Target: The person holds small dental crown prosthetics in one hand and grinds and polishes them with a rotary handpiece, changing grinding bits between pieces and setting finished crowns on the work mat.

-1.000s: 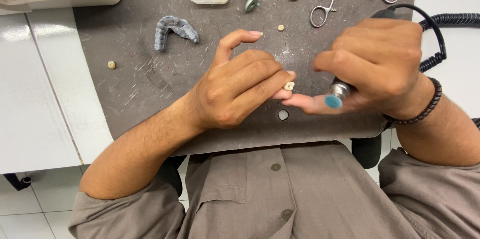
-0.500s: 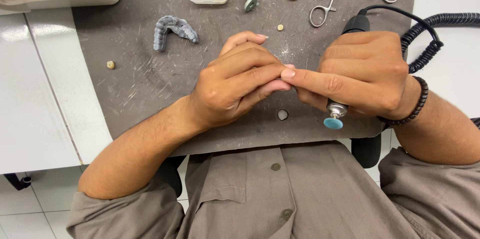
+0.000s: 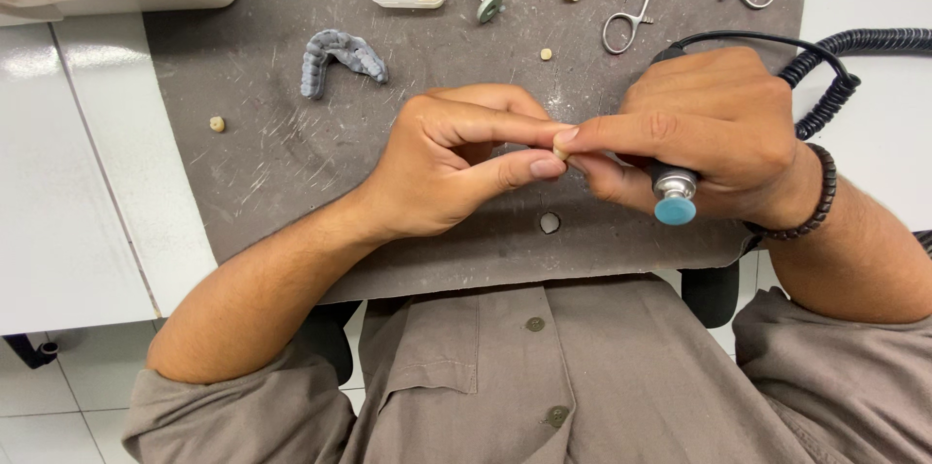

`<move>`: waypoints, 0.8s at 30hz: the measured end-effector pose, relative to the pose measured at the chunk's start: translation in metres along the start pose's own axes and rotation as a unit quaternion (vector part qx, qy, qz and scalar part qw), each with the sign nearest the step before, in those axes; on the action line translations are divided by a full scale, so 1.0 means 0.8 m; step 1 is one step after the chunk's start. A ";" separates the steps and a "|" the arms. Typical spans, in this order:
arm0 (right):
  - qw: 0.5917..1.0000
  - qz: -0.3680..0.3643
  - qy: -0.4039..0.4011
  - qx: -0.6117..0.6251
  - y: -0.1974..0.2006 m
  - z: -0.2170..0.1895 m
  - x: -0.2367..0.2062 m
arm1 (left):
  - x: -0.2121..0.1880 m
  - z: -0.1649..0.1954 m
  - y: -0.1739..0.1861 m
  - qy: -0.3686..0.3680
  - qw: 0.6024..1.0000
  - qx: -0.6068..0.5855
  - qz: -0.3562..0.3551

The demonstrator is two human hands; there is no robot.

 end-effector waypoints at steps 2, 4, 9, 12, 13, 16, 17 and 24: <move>1.000 -0.001 0.008 -0.007 0.001 0.000 0.000 | 0.001 0.002 0.002 -0.015 1.000 0.017 0.001; 1.000 -0.004 0.007 -0.020 0.002 0.000 -0.002 | 0.002 0.006 0.003 -0.035 0.999 0.038 0.002; 1.000 0.010 -0.006 -0.029 0.004 0.005 -0.009 | 0.003 0.013 0.007 -0.067 0.994 0.085 0.017; 0.999 0.017 -0.018 -0.049 0.000 0.006 -0.012 | 0.003 0.016 0.005 -0.118 0.983 0.136 0.046; 0.998 0.018 -0.022 -0.053 0.000 0.006 -0.013 | 0.002 0.016 0.004 -0.130 0.979 0.148 0.054; 0.995 -0.011 -0.023 -0.101 -0.003 0.004 -0.013 | 0.001 0.015 0.002 -0.153 0.969 0.182 0.069; 0.992 -0.009 -0.023 -0.124 -0.005 0.004 -0.012 | 0.001 0.015 0.001 -0.167 0.962 0.201 0.073; 0.980 -0.020 -0.050 -0.194 -0.015 0.005 -0.007 | 0.000 0.012 -0.005 -0.201 0.946 0.247 0.061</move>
Point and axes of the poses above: each hand's wrist, its own x-axis towards the middle knuckle, its own y-axis out of the back of the hand, z = x × y, the point moved 3 cm from there along x, towards the middle knuckle, and after that the axes turned 2 degrees about z, right-handed, at the moved point
